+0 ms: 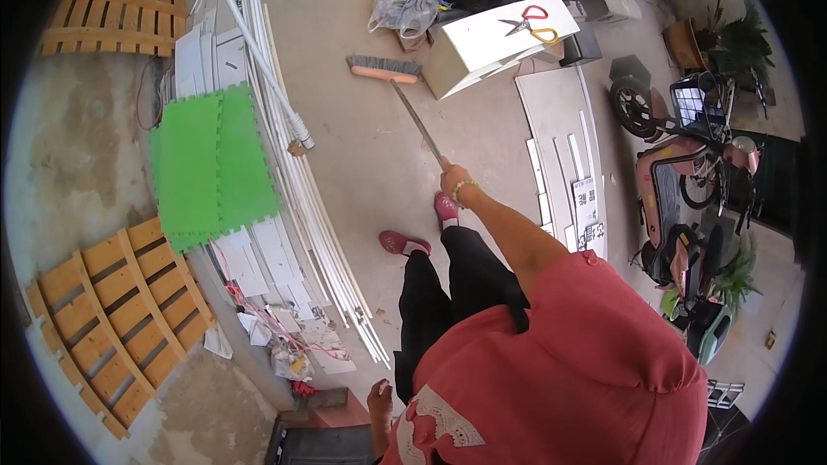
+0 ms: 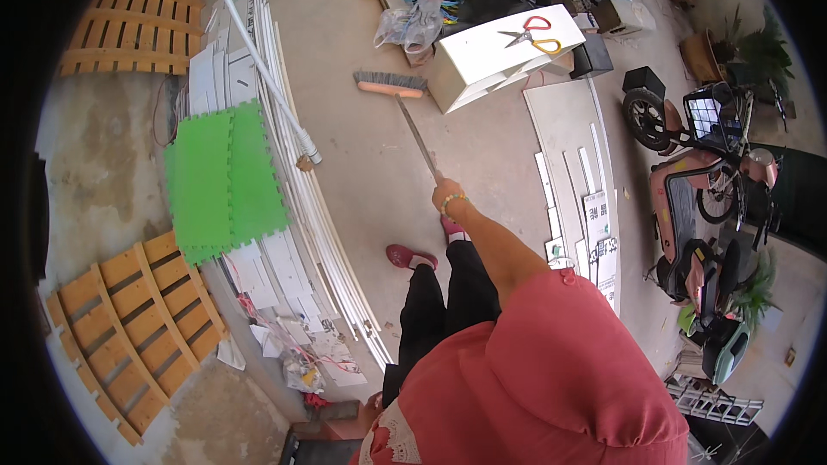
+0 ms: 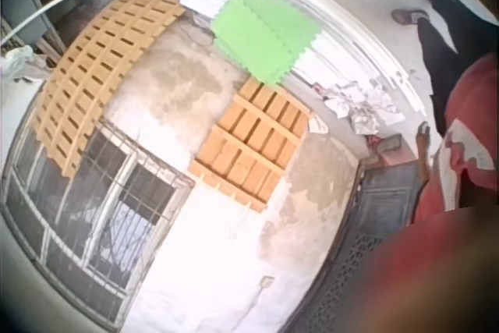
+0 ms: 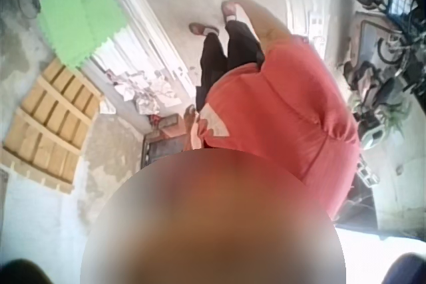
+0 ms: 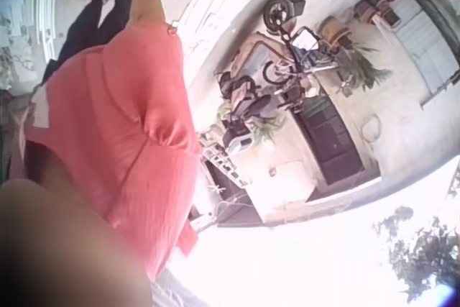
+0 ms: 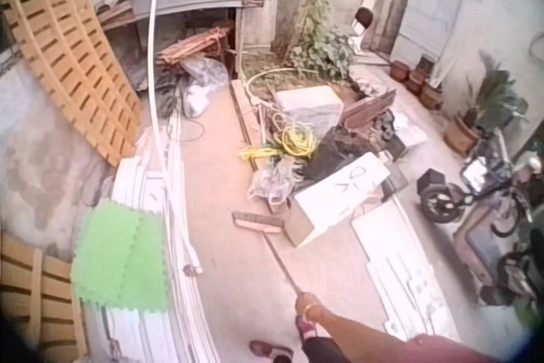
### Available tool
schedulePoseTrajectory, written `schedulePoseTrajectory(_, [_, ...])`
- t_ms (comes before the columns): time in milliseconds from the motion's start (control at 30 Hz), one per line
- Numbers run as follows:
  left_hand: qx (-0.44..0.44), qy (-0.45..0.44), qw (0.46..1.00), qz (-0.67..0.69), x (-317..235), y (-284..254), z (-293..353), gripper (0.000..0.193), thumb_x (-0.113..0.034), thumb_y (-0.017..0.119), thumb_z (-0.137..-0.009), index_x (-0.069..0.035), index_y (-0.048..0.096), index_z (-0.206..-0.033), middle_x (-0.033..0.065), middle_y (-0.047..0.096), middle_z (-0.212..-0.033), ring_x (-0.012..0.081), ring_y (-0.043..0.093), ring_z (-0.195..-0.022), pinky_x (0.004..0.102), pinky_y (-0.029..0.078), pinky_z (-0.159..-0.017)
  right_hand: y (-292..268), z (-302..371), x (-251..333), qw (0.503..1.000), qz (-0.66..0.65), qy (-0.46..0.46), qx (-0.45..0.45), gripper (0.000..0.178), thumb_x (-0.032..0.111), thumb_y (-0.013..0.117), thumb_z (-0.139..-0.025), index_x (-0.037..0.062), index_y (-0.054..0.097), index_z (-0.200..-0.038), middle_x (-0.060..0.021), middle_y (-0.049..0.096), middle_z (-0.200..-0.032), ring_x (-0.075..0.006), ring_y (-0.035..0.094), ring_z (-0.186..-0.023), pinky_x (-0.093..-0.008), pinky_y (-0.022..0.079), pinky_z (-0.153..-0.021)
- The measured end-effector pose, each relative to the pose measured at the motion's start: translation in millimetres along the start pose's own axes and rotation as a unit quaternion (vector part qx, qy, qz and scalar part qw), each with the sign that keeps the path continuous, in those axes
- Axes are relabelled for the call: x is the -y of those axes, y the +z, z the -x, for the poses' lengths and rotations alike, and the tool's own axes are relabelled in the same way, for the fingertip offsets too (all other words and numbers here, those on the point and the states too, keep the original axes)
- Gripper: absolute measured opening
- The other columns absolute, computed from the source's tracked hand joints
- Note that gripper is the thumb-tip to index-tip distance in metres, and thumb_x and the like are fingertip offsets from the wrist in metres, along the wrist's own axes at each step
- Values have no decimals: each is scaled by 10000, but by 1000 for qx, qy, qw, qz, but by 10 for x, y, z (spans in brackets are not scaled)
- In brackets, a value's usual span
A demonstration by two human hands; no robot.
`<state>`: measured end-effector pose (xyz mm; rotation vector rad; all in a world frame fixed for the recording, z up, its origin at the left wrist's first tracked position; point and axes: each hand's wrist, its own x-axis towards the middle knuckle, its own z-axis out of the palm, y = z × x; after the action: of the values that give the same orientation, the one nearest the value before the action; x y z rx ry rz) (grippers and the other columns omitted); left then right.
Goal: The person ties a cardboard box with string while sitting on a stool, then stands up and moves the box aside. They pick up a broom and dustpan and sweep the floor, collecting debris into the dustpan. The person continues sweeping the floor and stairs, gathering dust and small debris.
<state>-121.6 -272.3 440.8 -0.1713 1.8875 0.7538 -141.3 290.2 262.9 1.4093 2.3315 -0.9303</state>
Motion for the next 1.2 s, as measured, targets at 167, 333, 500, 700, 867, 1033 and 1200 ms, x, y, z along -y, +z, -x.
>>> schedulePoseTrajectory(167, [-21, -46, 998, 35, -583, 233, 176, 301, -116, 513, -761, 55, 544, -1007, 160, 594, -965, 215, 573, -901, 278, 438, -786, -1201, 770, 115, 891, -361, 180, 208, 457, 167, 399, -817, 146, 353, -1271, -106, 481, -563, -173, 417, -333, -312, 365, -305])
schedulePoseTrajectory(333, [-14, -49, 996, -75, -1010, 330, 153, 303, -117, 509, -767, 60, 539, -1012, 156, 592, -974, 207, 570, -903, 277, 437, -787, -1188, 521, 160, 970, -198, 70, 120, 457, 171, 395, -820, 145, 348, -1273, -120, 491, -549, -204, 460, -360, -330, 392, -329])
schedulePoseTrajectory(500, [-11, -52, 997, -62, -1376, 402, 136, 306, -99, 504, -775, 60, 521, -1036, 163, 588, -976, 210, 570, -899, 272, 434, -789, -55, 43, -556, 997, -6, -67, -48, 446, 182, 391, -819, 132, 359, -1261, -150, 523, -587, -224, 492, -392, -342, 415, -352])
schedulePoseTrajectory(700, [-15, -35, 999, -28, -849, 442, 96, 305, -102, 502, -777, 61, 520, -1035, 156, 578, -1001, 204, 572, -886, 268, 437, -783, -1356, 1400, -311, 919, -229, 207, 244, 486, 146, 384, -802, 195, 343, -1284, -64, 442, -517, -155, 414, -331, -302, 395, -319])
schedulePoseTrajectory(867, [-20, -41, 999, 5, -797, 427, 59, 303, -101, 503, -771, 53, 523, -1032, 141, 580, -987, 184, 572, -855, 254, 447, -742, -1170, 1397, -522, 978, -131, 54, 156, 465, 153, 395, -802, 150, 360, -1265, -165, 515, -579, -245, 494, -403, -352, 439, -415])
schedulePoseTrajectory(1033, [1, -57, 998, 1, -842, 322, 121, 293, -83, 513, -767, 39, 525, -1033, 121, 587, -948, 144, 563, -776, 221, 440, -630, -558, 913, -603, 996, -61, 0, 69, 461, 149, 410, -787, 128, 376, -1246, -238, 556, -680, -369, 548, -583, -422, 454, -569])
schedulePoseTrajectory(1200, [-9, -75, 997, 16, -790, 362, 173, 280, -94, 526, -767, 33, 540, -1017, 111, 595, -923, 148, 566, -779, 226, 443, -648, -317, 1597, -1237, 998, -15, -21, 55, 483, 143, 410, -783, 167, 359, -1263, -227, 558, -667, -359, 556, -577, -428, 448, -536])
